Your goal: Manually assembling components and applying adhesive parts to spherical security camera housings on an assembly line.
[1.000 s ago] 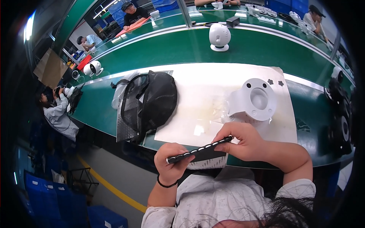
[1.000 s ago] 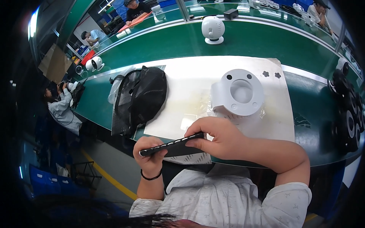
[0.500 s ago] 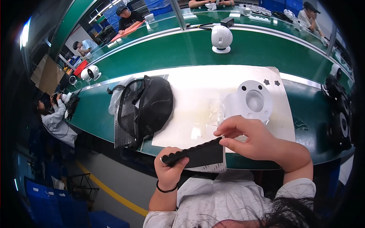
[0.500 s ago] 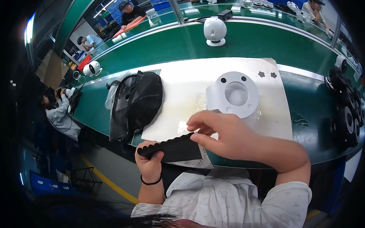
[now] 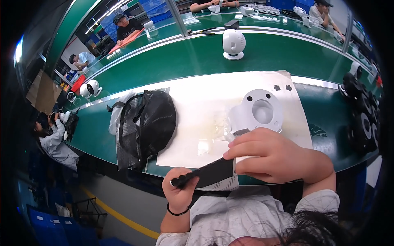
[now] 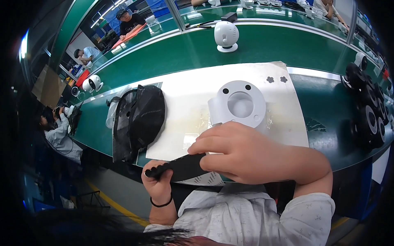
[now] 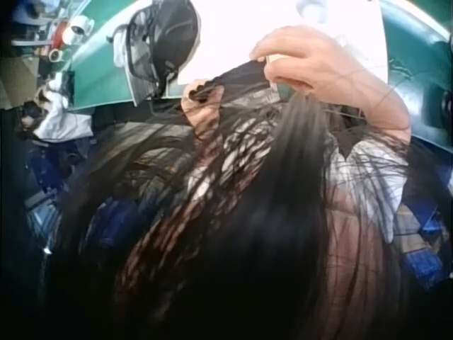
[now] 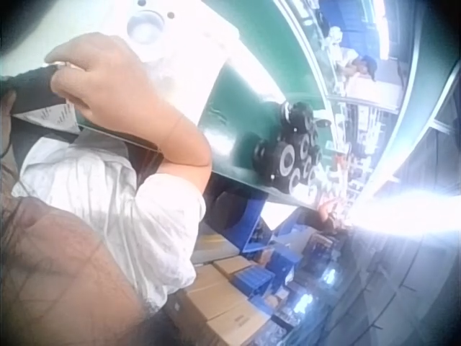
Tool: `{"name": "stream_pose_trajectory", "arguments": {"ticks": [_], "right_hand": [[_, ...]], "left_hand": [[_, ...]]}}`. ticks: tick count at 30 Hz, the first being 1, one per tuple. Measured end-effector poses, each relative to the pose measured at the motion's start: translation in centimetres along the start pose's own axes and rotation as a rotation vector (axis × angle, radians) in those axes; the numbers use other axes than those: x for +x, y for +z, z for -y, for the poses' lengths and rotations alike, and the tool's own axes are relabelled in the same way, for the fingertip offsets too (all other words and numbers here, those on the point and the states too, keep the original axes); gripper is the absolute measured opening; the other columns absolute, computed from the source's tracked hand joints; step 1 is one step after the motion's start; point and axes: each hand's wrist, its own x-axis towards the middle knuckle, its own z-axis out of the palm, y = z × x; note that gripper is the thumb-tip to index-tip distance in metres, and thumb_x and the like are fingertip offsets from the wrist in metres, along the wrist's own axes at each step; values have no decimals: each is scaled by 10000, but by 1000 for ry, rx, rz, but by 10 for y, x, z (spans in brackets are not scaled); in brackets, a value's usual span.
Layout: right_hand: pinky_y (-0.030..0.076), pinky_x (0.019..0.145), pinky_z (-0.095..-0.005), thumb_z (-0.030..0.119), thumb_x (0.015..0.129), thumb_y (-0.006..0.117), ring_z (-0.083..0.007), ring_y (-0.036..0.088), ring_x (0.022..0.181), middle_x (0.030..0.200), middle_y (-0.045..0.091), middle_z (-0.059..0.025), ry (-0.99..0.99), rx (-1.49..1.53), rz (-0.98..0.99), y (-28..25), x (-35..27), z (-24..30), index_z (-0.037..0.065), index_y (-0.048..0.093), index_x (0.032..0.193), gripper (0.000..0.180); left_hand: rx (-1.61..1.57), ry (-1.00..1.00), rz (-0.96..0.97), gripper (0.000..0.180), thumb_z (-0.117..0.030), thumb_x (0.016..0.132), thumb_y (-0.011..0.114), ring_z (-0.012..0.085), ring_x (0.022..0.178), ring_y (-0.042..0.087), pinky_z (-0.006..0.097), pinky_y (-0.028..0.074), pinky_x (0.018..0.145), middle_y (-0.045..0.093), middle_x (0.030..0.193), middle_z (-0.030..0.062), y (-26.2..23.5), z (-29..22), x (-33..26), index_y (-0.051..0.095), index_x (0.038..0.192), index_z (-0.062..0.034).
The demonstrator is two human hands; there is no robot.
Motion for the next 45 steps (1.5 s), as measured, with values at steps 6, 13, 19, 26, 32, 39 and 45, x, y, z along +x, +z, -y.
{"name": "stream_pose_trajectory", "arguments": {"ticks": [6,13,19,26,32,39,45], "right_hand": [[383,794,-362,35,701,630,-252,540,937,966,576,-68,32,71,-124,3,3,0,95,569,949,263],[381,782,-338,29,675,637,-226,534,838,841,568,-41,73,-7,-63,14,0,-2,116,576,1000,342],[368,803,-335,11,689,604,-203,529,835,804,554,-14,198,51,-166,-15,-12,2,95,587,985,308],[425,738,-278,5,753,542,-171,513,856,905,512,-67,566,323,-280,-22,-32,-24,69,476,1101,360],[412,841,-346,22,734,558,-194,516,859,867,548,-34,520,118,-179,-24,-22,-25,73,513,1072,345],[284,976,-472,113,714,623,-182,545,909,863,599,-35,182,-637,41,-20,-32,-4,87,566,1045,337],[190,1018,-509,103,715,646,-280,345,1243,1179,494,-85,419,-228,14,-51,-39,-19,101,573,829,135]], "left_hand": [[20,23,25,219,99,644,690,148,663,544,241,418,605,584,751,75,0,3,-1,559,783,-8],[112,53,70,208,103,647,683,144,646,540,240,416,589,582,744,72,4,4,1,551,766,-6],[0,-145,148,183,119,637,667,150,617,534,250,408,559,579,713,78,11,3,16,563,738,7],[119,113,497,250,83,625,688,204,814,598,277,464,691,549,1099,178,55,21,44,567,821,-16],[132,115,590,259,99,623,666,248,945,600,301,480,757,412,1280,240,71,31,49,545,829,-1],[214,117,522,202,38,648,683,318,1084,531,301,460,798,427,1279,231,74,37,48,552,800,11],[332,255,505,213,34,637,693,242,794,628,277,479,676,419,1280,241,76,42,47,552,795,9]]}}
